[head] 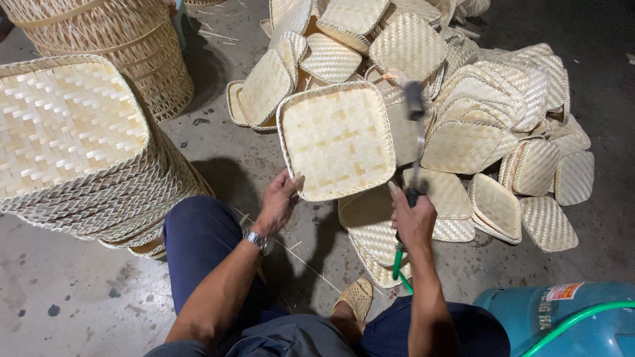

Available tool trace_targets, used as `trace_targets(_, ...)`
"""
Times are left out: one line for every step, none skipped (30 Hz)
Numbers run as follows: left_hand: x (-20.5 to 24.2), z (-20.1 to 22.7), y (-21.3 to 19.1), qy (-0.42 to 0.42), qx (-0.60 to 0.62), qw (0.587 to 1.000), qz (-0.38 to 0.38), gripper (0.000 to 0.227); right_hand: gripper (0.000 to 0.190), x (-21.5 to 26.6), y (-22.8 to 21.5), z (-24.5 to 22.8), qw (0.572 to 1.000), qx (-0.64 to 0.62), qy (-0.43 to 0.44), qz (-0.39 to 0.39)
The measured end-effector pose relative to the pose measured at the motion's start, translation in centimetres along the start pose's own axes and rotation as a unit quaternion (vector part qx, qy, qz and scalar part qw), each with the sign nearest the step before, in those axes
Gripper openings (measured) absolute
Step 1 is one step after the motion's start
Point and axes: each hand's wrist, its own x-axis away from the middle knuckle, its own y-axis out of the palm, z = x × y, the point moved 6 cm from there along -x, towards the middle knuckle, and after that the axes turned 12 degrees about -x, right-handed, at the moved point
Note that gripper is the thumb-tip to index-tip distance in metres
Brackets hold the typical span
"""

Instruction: The person uses a handheld blowtorch to singe the surfaces of woven bamboo trays, handling the trays one by one and stacking them.

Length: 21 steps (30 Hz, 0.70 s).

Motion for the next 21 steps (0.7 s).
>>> trace_targets(0.5,-0.1,0.3,-0.009,0.01,1.0,-0.003,0.036,0.034,-0.6,-0.8,0.3,0.997,-0.027,-0.033,0.067)
trace_targets(1.1,-0.2,0.9,-0.007,0.011,1.0,-0.004,0.036,0.034,-1.2,-0.8,0.9,0.997,-0.027,-0.035,0.067)
trace_targets(1.8,-0.6,1.7,-0.019,0.054,0.998,-0.009,0.036,0.031,-1.6,-0.9,1.4,0.991,-0.098,-0.048,0.077)
trace_targets(2.4,-1.0,2.5,-0.03,0.098,0.995,-0.014,0.037,0.03,-2.0,-1.1,1.8,0.98,-0.169,-0.061,0.087)
trace_targets(2.9,-1.2,3.1,-0.03,0.098,0.995,-0.014,0.037,0.03,-2.3,-1.2,2.2,0.98,-0.169,-0.061,0.087)
trace_targets(3.5,-1.5,3.8,-0.028,0.122,0.992,-0.031,0.036,0.03,-2.8,-1.2,2.5,0.977,-0.191,-0.055,0.081)
trace_targets(4.0,-1.8,4.3,-0.028,0.147,0.988,-0.047,0.035,0.031,-3.2,-1.1,2.8,0.973,-0.213,-0.048,0.076)
trace_targets(4.4,-2.0,4.4,-0.029,0.146,0.988,-0.047,0.035,0.031,-3.4,-1.2,3.1,0.973,-0.213,-0.047,0.077)
trace_targets(4.8,-2.3,4.6,-0.035,0.124,0.99,-0.057,0.041,0.03,-3.7,-1.3,2.9,0.969,-0.232,-0.066,0.057)
trace_targets(5.0,-2.4,4.8,-0.04,0.103,0.992,-0.066,0.048,0.029,-3.9,-1.5,2.7,0.964,-0.251,-0.085,0.036)
trace_targets(5.2,-2.0,4.4,-0.04,0.102,0.992,-0.067,0.048,0.029,-4.2,-2.1,2.7,0.963,-0.252,-0.085,0.037)
trace_targets(5.6,-1.9,3.4,-0.083,-0.048,0.993,-0.072,0.056,0.027,-4.6,-2.9,2.5,0.967,-0.239,-0.08,0.035)
trace_targets(6.0,-1.5,2.0,-0.124,-0.196,0.97,-0.075,0.066,0.025,-4.8,-3.7,2.4,0.971,-0.226,-0.074,0.032)
trace_targets(5.2,0.5,0.7,-0.07,-0.305,0.948,-0.053,0.077,0.025,-5.0,-4.9,2.1,0.971,-0.226,-0.074,0.033)
trace_targets(4.6,2.5,0.1,-0.017,-0.412,0.91,-0.029,0.089,0.024,-5.1,-5.9,1.6,0.981,-0.179,-0.078,0.022)
trace_targets(4.0,4.3,-0.3,0.016,-0.424,0.905,-0.007,0.097,0.024,-5.0,-6.5,1.4,0.988,-0.131,-0.082,0.012)
trace_targets(3.2,6.4,-0.8,0.046,-0.435,0.899,0.015,0.106,0.024,-4.8,-7.1,1.3,0.988,-0.131,-0.077,0.012)
trace_targets(2.5,7.7,-0.8,0.042,-0.436,0.899,0.015,0.106,0.022,-4.7,-7.2,1.1,0.992,-0.106,-0.065,-0.019)
trace_targets(1.6,8.5,0.1,0.034,-0.462,0.885,-0.05,0.103,0.021,-4.6,-7.0,0.9,0.994,-0.082,-0.057,-0.051)
trace_targets(1.2,8.8,1.0,0.026,-0.484,0.867,-0.115,0.1,0.021,-4.4,-6.9,0.8,0.994,-0.082,-0.056,-0.052)
trace_targets(0.9,9.1,1.4,0.028,-0.484,0.867,-0.114,0.1,0.022,-4.3,-6.7,0.5,0.994,-0.07,-0.055,-0.062)
